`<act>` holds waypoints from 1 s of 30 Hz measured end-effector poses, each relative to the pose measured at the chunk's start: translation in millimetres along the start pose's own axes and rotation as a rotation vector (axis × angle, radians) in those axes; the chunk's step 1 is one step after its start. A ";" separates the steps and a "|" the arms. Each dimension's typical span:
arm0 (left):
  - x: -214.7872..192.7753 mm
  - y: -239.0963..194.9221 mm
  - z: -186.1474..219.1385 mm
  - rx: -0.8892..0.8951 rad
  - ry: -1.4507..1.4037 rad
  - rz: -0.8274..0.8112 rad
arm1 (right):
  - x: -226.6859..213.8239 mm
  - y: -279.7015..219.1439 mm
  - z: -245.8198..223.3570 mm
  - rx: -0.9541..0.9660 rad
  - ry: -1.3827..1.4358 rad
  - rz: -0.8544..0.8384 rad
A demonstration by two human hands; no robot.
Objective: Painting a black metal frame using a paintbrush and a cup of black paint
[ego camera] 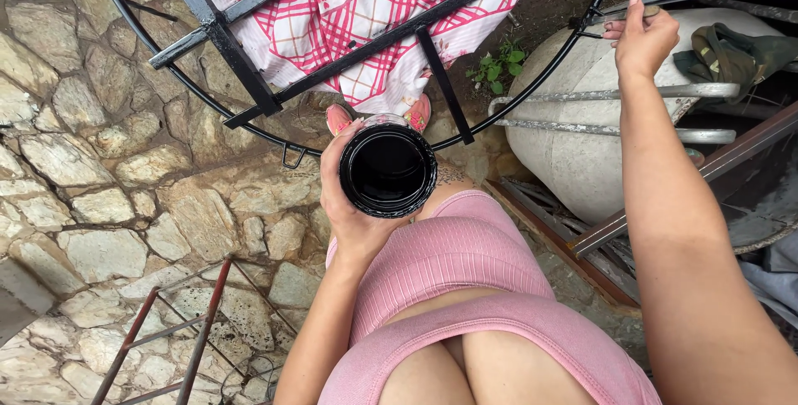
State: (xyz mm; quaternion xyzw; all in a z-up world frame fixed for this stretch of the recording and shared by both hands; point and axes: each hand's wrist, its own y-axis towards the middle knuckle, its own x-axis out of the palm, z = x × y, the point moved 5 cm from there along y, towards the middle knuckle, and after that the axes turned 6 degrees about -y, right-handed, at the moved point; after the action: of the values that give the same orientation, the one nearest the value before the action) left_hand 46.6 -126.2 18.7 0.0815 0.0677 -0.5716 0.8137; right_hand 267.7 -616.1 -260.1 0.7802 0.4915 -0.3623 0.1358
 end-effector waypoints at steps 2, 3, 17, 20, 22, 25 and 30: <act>-1.6 -0.2 0.0 -0.006 -0.012 0.001 | -5.9 4.6 14.5 0.039 -0.083 -0.060; -2.0 0.3 0.7 -0.004 -0.014 0.003 | -14.9 4.0 12.7 0.036 -0.083 -0.059; -5.6 0.3 -2.3 0.008 0.006 0.039 | -19.6 9.3 -41.8 -0.500 -0.625 -0.197; -6.3 -0.3 -1.5 0.003 -0.015 0.058 | -5.3 5.6 -58.5 -0.512 -0.598 -0.238; -8.1 -0.8 0.1 -0.004 -0.010 0.058 | 2.3 -0.6 -71.7 -0.474 -0.549 -0.262; -10.9 -2.4 1.5 -0.007 -0.003 0.066 | 12.7 11.8 -59.3 -0.337 -0.246 -0.248; -17.1 -1.6 3.8 0.028 0.017 0.108 | -11.4 -13.8 -92.3 0.020 0.310 -0.131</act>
State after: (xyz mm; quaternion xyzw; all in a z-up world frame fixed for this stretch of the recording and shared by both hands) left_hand 39.3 -111.9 25.9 0.1012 0.0620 -0.5271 0.8414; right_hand 292.8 -564.7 -185.5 0.7945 0.5527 -0.2502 0.0268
